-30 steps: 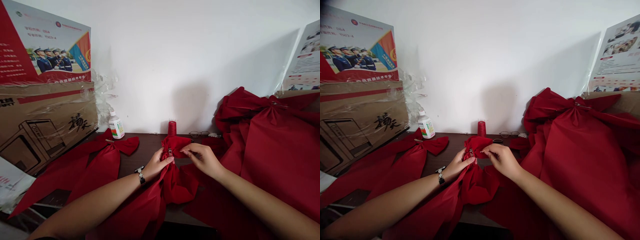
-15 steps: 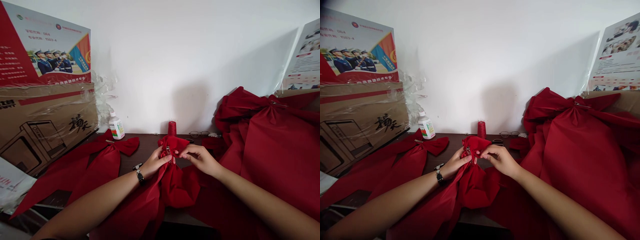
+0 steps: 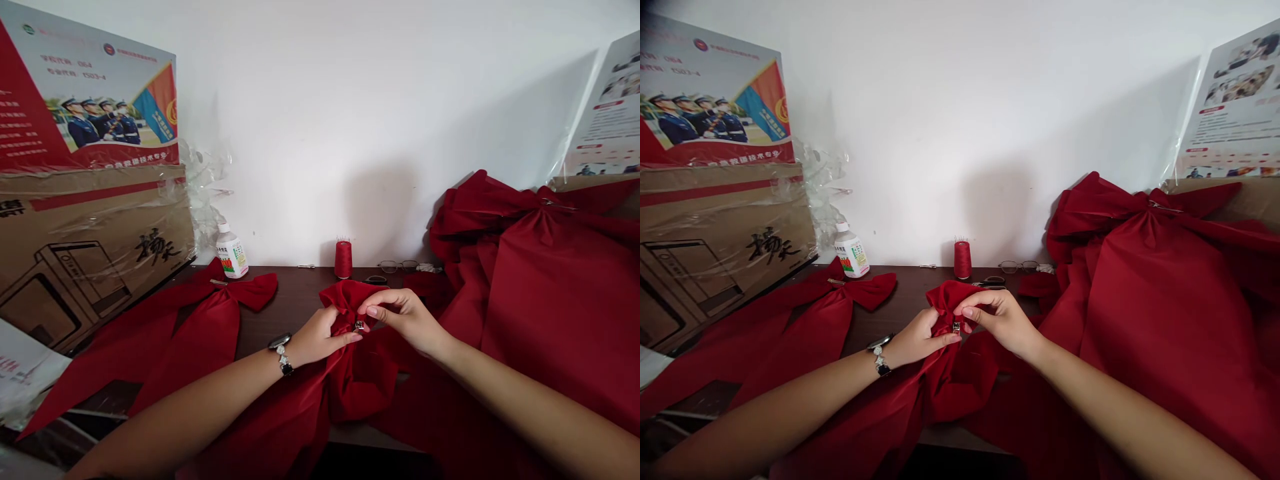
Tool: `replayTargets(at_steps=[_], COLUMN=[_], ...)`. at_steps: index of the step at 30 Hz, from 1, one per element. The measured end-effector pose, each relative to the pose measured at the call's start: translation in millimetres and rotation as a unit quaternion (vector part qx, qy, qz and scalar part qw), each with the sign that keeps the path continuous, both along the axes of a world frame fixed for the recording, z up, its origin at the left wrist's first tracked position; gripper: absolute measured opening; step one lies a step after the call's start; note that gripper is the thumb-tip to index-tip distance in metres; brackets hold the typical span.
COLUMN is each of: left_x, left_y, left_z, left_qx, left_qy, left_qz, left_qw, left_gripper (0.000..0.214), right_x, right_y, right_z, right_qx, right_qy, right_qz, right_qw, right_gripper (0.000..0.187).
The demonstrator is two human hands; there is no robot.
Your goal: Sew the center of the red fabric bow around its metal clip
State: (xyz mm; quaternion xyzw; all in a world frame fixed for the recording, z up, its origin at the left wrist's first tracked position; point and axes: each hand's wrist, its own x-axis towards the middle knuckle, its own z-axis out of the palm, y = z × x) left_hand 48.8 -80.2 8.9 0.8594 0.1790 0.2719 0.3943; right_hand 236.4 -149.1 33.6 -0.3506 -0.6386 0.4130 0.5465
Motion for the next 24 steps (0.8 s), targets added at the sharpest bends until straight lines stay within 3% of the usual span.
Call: replayTargets(at_steps=[4,10,15,21,24], left_x=[3,3,1,-1,-2], left_y=[-3,-4,6,15,13], left_z=[0.8,1.5,-3.7,-4.1,-0.2], left_qx=[-0.036,-0.052,-0.083,-0.161,-0.148], left_qy=[0.006,-0.003,-0.025,-0.077,-0.095], left_qz=[-0.04,-0.047,-0.011,0.002,0.005], left_qw=[0.999,0.998,0.996,0.984,0.984], left_gripper=[0.037,0.031,0.034,0.039,0.039], right_x=[-3,-5,4,21,22], right_y=[-2,-2,-2,3,3], right_z=[0.9,1.7,12.5,24.5,23.7], right_qx=[-0.028,-0.054,-0.071,-0.057,-0.048], right_qy=[0.028,0.037,-0.001,-0.009,-0.056], right_qz=[-0.031,-0.047,-0.036,-0.1,-0.084], right_qw=[0.999,0.997,0.997,0.993,0.994], right_gripper=[0.02,0.027,0.03,0.036,0.039])
